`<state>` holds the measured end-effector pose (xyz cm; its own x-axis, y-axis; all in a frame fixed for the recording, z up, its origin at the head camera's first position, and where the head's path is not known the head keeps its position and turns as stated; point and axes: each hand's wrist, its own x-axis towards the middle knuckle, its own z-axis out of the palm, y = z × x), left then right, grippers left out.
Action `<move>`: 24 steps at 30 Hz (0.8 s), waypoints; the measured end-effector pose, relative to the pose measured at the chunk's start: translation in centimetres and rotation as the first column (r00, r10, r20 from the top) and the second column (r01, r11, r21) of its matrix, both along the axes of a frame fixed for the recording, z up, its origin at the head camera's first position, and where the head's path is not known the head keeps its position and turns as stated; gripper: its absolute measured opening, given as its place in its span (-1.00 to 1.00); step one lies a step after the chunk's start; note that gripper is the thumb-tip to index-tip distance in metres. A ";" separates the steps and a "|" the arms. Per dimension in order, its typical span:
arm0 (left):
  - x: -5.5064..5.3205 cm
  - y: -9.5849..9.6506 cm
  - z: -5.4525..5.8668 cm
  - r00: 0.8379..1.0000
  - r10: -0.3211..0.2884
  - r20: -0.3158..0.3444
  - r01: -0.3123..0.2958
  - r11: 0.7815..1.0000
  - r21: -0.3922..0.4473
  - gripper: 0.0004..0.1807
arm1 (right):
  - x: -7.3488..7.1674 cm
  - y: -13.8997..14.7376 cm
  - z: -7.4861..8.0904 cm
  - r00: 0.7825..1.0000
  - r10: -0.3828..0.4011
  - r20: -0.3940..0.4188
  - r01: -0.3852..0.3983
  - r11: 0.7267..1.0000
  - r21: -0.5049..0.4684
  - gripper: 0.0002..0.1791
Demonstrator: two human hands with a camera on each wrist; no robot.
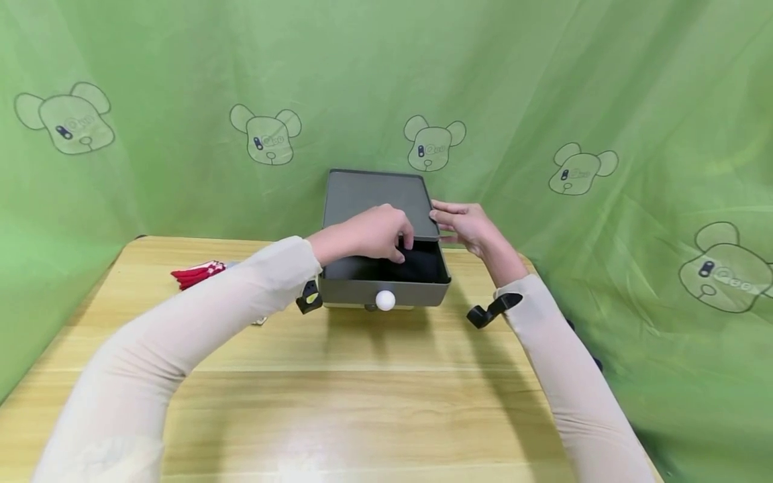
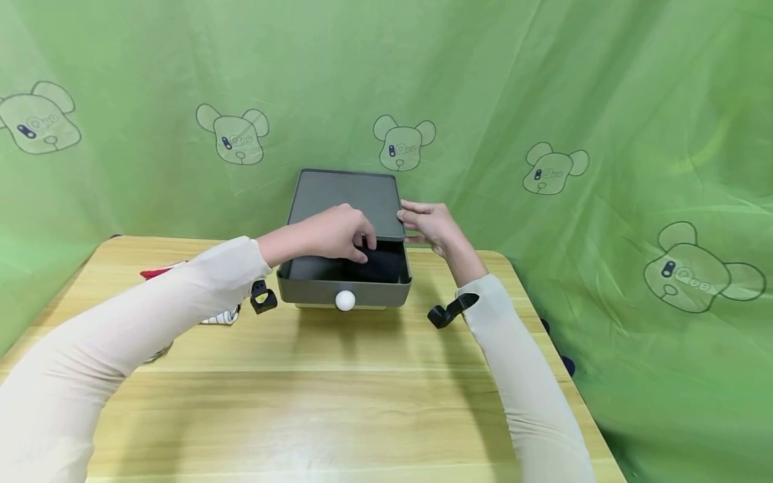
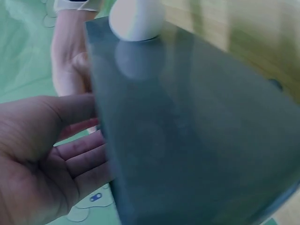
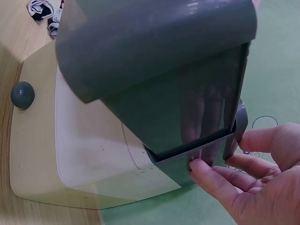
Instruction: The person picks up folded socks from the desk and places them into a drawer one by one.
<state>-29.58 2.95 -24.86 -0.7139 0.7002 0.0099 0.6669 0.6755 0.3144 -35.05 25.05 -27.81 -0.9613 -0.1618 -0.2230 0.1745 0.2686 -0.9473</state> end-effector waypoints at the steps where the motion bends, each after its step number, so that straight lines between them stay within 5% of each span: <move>1: 0.0 0.0 -0.1 1.000 0.006 -0.005 -0.006 1.000 -0.006 -0.79 | 0.0 0.0 0.0 1.000 -0.002 -0.001 0.002 1.000 -0.002 -0.40; 12: 0.2 -0.1 -1.1 0.999 0.035 -0.008 -0.035 0.999 0.014 -0.77 | 0.0 0.0 0.1 1.000 -0.001 0.002 0.001 1.000 -0.013 -0.40; 19: 0.3 -1.3 0.5 1.000 0.030 -0.001 -0.030 0.999 0.028 -0.73 | 0.0 0.0 0.1 1.000 0.002 0.002 -0.002 1.000 -0.011 -0.39; 24: 0.8 -4.4 2.5 1.000 0.024 -0.005 -0.023 0.992 0.120 -0.67 | 0.1 0.1 0.0 1.000 0.009 -0.002 -0.009 1.000 -0.008 -0.39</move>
<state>-28.77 -1.44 -22.33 -0.7298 0.6767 0.0976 0.6535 0.6486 0.3902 -34.98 25.17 -27.77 -0.9602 -0.1722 -0.2200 0.1705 0.2628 -0.9497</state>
